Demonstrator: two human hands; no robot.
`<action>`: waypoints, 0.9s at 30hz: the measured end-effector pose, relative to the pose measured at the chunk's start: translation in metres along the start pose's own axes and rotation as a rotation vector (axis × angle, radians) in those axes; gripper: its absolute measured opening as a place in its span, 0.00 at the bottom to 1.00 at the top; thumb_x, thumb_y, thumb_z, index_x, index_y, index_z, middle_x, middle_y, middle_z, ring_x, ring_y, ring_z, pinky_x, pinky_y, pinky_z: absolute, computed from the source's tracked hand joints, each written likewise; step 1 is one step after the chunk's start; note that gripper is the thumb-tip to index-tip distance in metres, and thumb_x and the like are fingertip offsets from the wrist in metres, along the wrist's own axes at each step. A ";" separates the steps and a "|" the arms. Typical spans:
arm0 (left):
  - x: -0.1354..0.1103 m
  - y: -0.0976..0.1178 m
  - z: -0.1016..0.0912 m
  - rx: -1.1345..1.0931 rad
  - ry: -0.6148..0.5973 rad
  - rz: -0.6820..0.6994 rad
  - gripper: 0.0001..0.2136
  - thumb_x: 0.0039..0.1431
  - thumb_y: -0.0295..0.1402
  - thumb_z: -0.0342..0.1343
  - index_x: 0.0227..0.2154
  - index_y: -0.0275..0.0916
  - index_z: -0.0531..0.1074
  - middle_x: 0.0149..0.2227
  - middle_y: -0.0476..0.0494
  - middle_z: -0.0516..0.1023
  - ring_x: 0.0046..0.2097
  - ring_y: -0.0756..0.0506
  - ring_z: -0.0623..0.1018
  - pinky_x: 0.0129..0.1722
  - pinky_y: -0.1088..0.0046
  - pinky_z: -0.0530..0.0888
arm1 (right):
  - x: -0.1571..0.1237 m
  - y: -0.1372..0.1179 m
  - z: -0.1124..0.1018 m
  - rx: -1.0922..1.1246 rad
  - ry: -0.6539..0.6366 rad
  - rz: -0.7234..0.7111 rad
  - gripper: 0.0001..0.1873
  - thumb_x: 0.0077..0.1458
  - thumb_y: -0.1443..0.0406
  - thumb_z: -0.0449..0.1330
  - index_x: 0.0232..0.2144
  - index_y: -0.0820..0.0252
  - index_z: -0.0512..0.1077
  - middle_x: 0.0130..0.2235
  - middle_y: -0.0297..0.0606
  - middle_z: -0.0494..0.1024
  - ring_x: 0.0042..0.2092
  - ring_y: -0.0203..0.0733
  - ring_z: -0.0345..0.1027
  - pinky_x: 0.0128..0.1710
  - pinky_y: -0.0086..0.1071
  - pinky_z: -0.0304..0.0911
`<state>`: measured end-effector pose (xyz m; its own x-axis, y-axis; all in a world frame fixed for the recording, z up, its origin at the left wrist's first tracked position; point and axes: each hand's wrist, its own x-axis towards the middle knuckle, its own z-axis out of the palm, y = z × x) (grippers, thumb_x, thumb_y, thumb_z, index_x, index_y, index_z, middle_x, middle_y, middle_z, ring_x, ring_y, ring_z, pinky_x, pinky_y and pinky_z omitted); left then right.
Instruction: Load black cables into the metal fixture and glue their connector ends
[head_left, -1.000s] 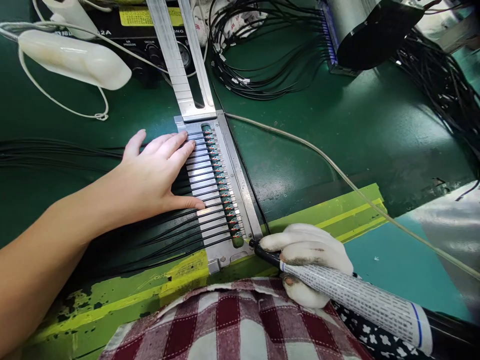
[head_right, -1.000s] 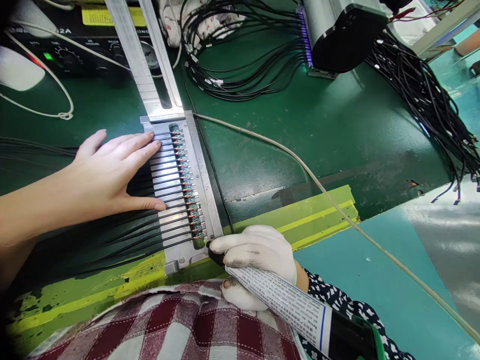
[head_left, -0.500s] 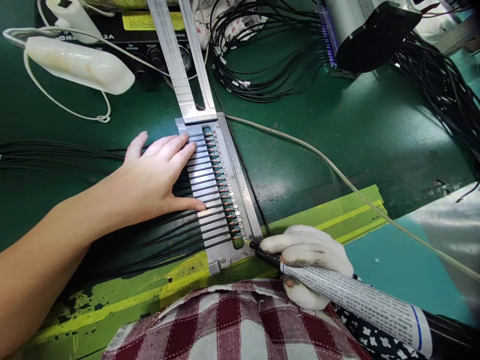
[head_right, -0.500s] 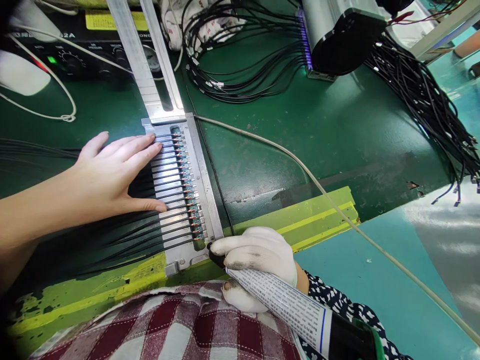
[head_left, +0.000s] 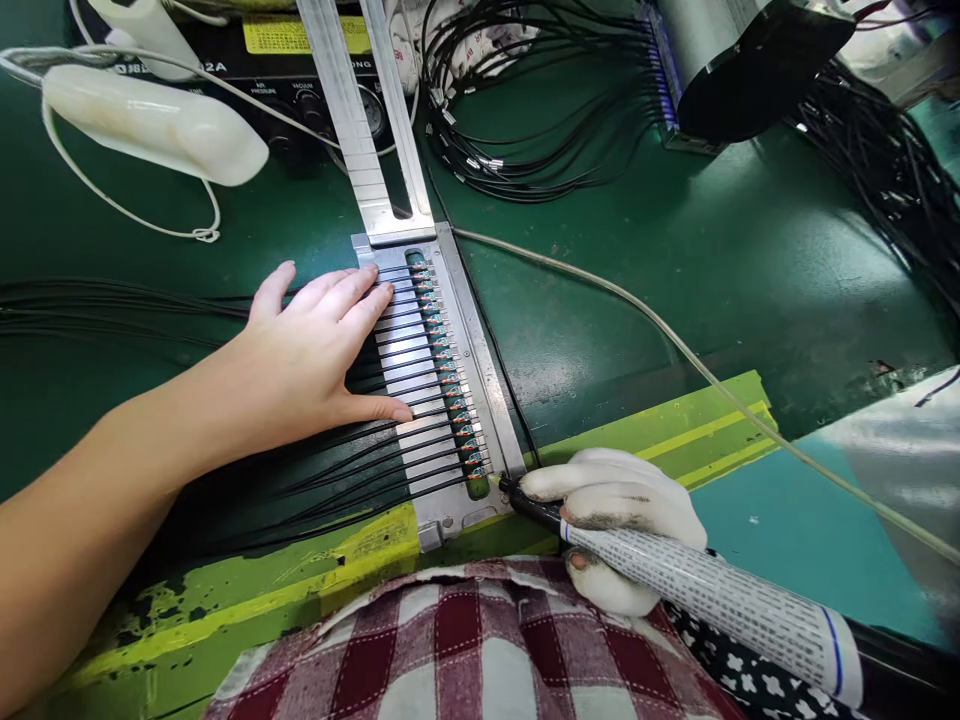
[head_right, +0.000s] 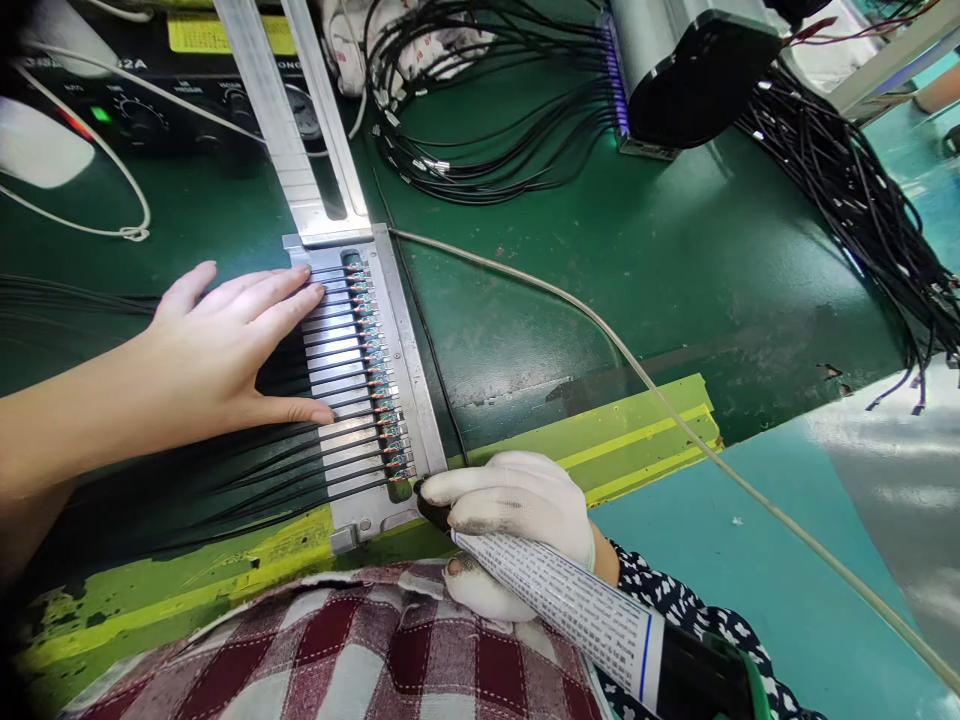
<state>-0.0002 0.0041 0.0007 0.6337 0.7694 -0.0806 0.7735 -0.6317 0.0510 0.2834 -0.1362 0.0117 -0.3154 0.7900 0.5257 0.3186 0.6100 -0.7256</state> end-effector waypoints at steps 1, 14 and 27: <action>0.000 0.000 0.000 0.000 0.000 -0.003 0.51 0.52 0.63 0.54 0.68 0.30 0.48 0.70 0.25 0.54 0.69 0.29 0.57 0.68 0.43 0.43 | 0.000 0.000 0.000 -0.001 0.000 0.002 0.05 0.59 0.65 0.56 0.38 0.57 0.70 0.34 0.43 0.85 0.32 0.44 0.80 0.28 0.34 0.71; 0.000 0.000 0.000 0.019 -0.001 0.000 0.51 0.51 0.62 0.55 0.68 0.29 0.49 0.70 0.25 0.55 0.69 0.29 0.57 0.68 0.44 0.43 | 0.002 0.000 0.000 -0.003 -0.003 0.005 0.05 0.58 0.65 0.57 0.37 0.59 0.70 0.35 0.46 0.85 0.32 0.43 0.80 0.27 0.33 0.71; -0.001 0.001 -0.001 0.023 0.011 0.013 0.51 0.51 0.62 0.56 0.67 0.27 0.50 0.69 0.23 0.56 0.69 0.28 0.58 0.67 0.40 0.47 | 0.001 0.003 0.001 -0.021 0.026 -0.010 0.05 0.58 0.64 0.58 0.38 0.60 0.70 0.36 0.46 0.85 0.35 0.44 0.82 0.30 0.34 0.74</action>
<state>-0.0002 0.0034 0.0019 0.6438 0.7621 -0.0687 0.7649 -0.6435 0.0289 0.2827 -0.1335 0.0097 -0.2957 0.7848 0.5447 0.3342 0.6191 -0.7106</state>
